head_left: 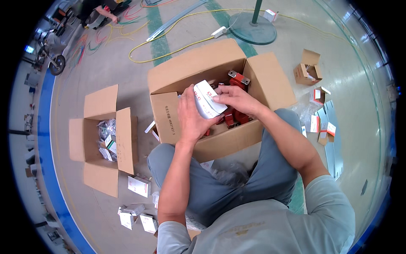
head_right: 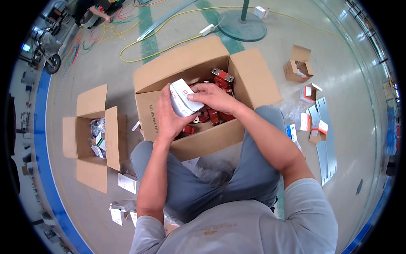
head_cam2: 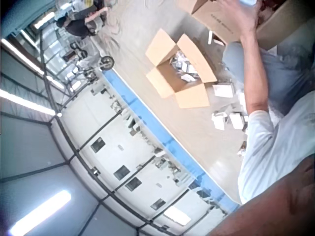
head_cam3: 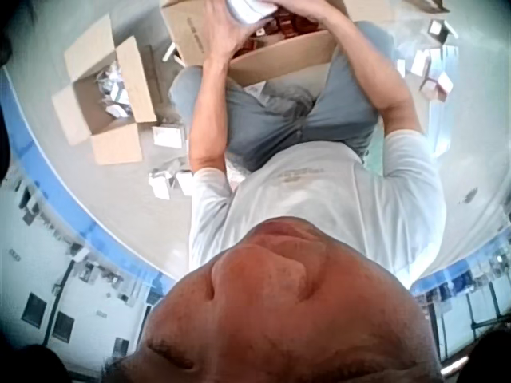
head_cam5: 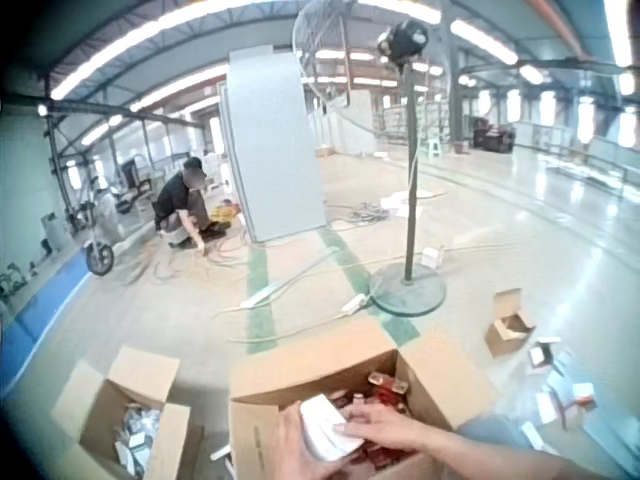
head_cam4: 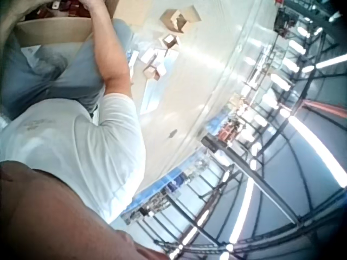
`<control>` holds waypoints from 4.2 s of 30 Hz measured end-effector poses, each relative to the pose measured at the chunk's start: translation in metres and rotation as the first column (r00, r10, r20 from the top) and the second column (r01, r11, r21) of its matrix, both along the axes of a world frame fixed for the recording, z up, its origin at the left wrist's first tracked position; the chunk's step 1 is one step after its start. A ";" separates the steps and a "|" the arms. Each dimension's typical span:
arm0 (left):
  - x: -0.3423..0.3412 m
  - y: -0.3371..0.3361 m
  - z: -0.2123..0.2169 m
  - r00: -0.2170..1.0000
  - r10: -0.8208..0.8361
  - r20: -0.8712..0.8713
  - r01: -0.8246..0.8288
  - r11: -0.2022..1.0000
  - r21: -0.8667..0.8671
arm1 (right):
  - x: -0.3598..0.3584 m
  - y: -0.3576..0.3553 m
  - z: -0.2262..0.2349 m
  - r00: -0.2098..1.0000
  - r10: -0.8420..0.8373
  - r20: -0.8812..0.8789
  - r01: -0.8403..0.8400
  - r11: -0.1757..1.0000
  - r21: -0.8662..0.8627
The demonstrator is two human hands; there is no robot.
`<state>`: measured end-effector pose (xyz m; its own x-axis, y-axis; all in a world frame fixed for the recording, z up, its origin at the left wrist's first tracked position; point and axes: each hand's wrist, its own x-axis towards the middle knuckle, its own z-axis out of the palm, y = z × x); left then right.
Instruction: The person sits on the floor and unpacks small white boxes containing red electrical components, placing the components into a larger cardboard box. The person then stands, moves the box to an electrical cabinet, and installs two of the red components inside.
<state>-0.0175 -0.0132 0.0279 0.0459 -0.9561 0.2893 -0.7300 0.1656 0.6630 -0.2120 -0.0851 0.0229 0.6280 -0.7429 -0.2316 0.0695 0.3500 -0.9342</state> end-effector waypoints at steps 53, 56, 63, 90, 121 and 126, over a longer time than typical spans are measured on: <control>-0.036 -0.040 0.155 0.881 0.046 0.471 -0.108 0.989 0.105 | 0.029 0.004 -0.024 0.881 -0.295 0.369 0.036 0.821 0.570; -0.018 -0.050 0.170 0.973 0.091 0.213 -0.127 0.979 0.157 | 0.018 -0.003 -0.013 0.871 -0.164 0.463 -0.039 0.917 0.397; 0.083 -0.024 0.137 0.943 0.302 -0.141 -0.270 0.940 0.210 | 0.031 -0.014 -0.032 0.925 -0.147 0.349 0.011 0.931 0.364; 0.019 0.011 -0.013 0.576 0.349 -0.739 -0.042 0.916 0.399 | 0.024 -0.001 -0.018 0.966 -0.076 0.248 -0.022 0.928 0.372; 0.030 0.002 -0.030 0.711 0.288 -0.641 -0.278 0.953 0.120 | 0.038 -0.008 -0.054 0.963 -0.261 -0.073 0.230 0.930 -0.288; 0.017 -0.004 -0.035 0.783 0.338 -0.522 -0.320 0.939 0.127 | 0.004 -0.035 -0.044 0.955 -0.248 -0.161 0.199 0.942 -0.268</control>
